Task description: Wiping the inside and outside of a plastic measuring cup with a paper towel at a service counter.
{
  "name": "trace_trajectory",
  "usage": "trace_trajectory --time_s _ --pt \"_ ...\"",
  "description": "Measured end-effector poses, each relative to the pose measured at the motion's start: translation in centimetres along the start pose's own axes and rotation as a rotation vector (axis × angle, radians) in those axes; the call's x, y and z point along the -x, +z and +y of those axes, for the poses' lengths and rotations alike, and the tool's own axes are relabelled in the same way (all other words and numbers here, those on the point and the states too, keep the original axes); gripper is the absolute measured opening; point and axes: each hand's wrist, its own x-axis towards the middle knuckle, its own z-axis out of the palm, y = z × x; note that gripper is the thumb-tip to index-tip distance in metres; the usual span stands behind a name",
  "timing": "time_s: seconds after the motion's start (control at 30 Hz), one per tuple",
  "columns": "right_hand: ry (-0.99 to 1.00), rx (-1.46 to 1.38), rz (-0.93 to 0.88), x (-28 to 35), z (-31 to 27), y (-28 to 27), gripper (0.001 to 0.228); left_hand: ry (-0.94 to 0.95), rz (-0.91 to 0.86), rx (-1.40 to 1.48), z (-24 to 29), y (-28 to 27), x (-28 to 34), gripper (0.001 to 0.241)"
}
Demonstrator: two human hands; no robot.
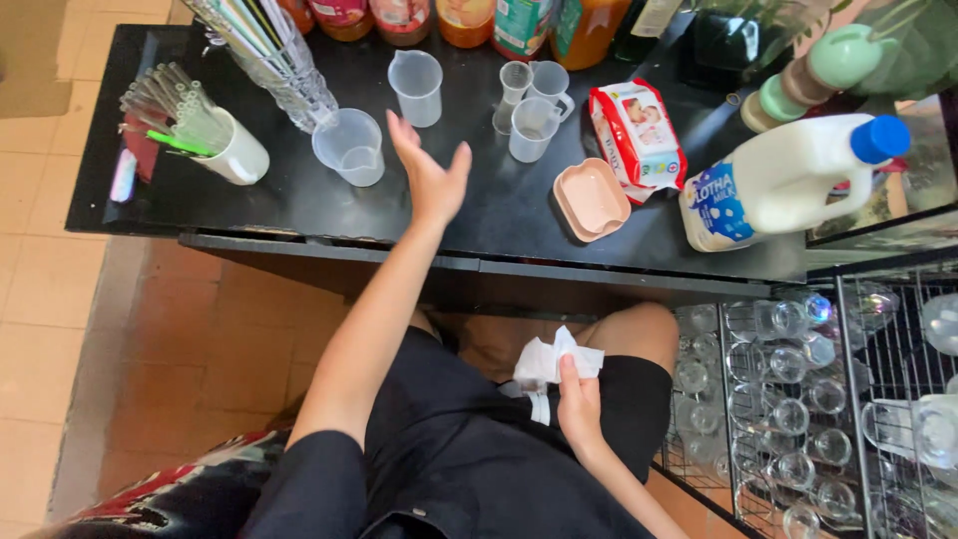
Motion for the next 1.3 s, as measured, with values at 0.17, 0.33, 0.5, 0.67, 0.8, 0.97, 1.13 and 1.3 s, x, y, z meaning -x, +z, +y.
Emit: trace_trajectory --time_s 0.17,0.33,0.5,0.67,0.8,0.97,1.13,1.3 --pt "0.039 -0.069 0.003 0.3 3.3 -2.3 0.04 0.112 0.175 -0.112 -3.4 1.5 -6.0 0.116" --pt "0.068 -0.213 -0.05 0.8 -0.4 -1.2 0.045 0.124 0.222 -0.097 -5.2 1.3 -6.8 0.104" --pt "0.101 -0.372 -0.023 -0.4 -3.2 -0.5 0.051 0.037 -0.052 0.192 2.1 0.2 0.3 0.073" --pt "0.116 -0.531 0.206 -2.0 -3.7 -1.8 0.051 0.112 -0.514 0.147 7.3 -5.2 12.2 0.073" --pt "-0.047 -0.526 0.196 -1.6 -7.6 0.4 0.05 -0.129 -0.671 0.155 7.7 -7.8 19.4 0.074" --pt "-0.303 0.167 -0.295 0.2 -9.8 2.3 0.045 -0.349 -0.695 0.453 5.2 -9.3 24.3 0.068" --pt "-0.502 0.836 -0.721 -0.2 -15.5 6.4 0.06 -0.552 -0.496 0.587 1.6 -8.6 27.8 0.059" --pt "-0.314 0.774 -0.999 -1.6 -12.7 5.7 0.036 -0.92 -0.627 0.505 -4.5 -7.8 30.2 0.034"
